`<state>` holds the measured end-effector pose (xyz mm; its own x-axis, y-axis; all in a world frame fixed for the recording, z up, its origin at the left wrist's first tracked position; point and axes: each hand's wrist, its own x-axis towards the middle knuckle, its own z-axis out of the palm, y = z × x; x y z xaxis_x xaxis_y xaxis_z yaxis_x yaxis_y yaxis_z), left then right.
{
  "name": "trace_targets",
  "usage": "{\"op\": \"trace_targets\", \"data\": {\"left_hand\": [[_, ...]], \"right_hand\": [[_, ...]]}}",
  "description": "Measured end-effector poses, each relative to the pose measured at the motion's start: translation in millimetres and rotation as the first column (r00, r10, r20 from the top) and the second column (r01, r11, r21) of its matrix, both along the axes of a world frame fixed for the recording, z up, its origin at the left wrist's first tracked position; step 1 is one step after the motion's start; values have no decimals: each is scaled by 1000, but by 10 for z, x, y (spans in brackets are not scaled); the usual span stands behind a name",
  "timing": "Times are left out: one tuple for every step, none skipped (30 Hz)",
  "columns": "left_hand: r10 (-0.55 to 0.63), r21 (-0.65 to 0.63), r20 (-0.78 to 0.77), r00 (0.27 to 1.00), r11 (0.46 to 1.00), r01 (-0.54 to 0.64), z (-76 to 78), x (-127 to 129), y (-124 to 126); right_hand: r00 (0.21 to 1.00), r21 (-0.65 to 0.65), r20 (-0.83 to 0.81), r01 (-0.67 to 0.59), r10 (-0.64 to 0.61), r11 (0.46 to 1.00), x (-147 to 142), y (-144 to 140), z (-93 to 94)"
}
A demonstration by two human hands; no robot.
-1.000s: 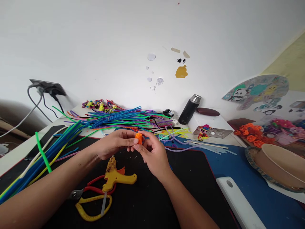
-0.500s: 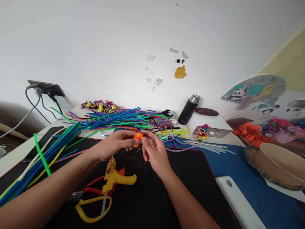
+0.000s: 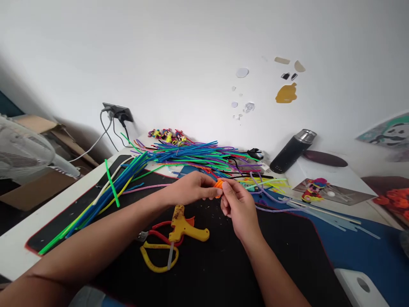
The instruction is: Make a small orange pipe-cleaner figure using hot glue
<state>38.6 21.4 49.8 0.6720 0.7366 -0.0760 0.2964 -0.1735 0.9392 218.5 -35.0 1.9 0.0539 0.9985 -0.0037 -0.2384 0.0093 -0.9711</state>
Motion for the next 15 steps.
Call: {"op": "trace_targets", "data": {"left_hand": [[-3, 29, -17, 1000, 1000, 3, -11, -6, -2], [-3, 60, -38, 999, 998, 5, -18, -12, -8], [2, 93, -63, 998, 996, 4, -20, -17, -19], [8, 127, -94, 996, 992, 4, -15, -22, -33], [13, 160, -128, 992, 987, 8, -1, -28, -51], [16, 197, -169, 986, 980, 18, 21, -35, -69], [20, 236, -214, 977, 971, 32, 51, -46, -86], [23, 272, -254, 967, 961, 48, 86, -64, -100], [28, 300, -280, 960, 952, 60, 124, -91, -109], [44, 320, -286, 957, 946, 53, 162, -131, -110], [79, 336, -278, 957, 942, 20, 198, -186, -105], [127, 346, -259, 957, 938, -30, 229, -257, -92], [208, 362, -233, 950, 925, -114, 254, -348, -74], [299, 398, -236, 925, 897, -189, 275, -457, -51], [390, 449, -261, 883, 859, -247, 292, -584, -26]], "right_hand": [[1000, -9, -9, -17, 17, 1000, 1, -1, -6], [999, -16, -15, -32, 32, 999, 2, -2, -13], [999, -22, -21, -41, 40, 999, 3, -1, -19], [999, -27, -26, -46, 45, 999, 2, -1, -24], [998, -31, -32, -47, 46, 998, -1, -1, -27], [998, -33, -38, -46, 44, 998, -6, -3, -27], [998, -34, -44, -44, 43, 998, -14, -7, -22], [998, -33, -49, -45, 43, 998, -22, -13, -13], [998, -31, -53, -47, 45, 998, -32, -21, -1], [997, -28, -55, -51, 50, 998, -40, -30, 14], [997, -24, -54, -55, 54, 998, -46, -40, 31], [997, -21, -52, -59, 58, 998, -49, -49, 48], [997, -17, -49, -60, 59, 998, -49, -57, 64], [997, -13, -49, -58, 57, 998, -46, -63, 79], [997, -9, -52, -54, 53, 999, -40, -67, 91]]}}
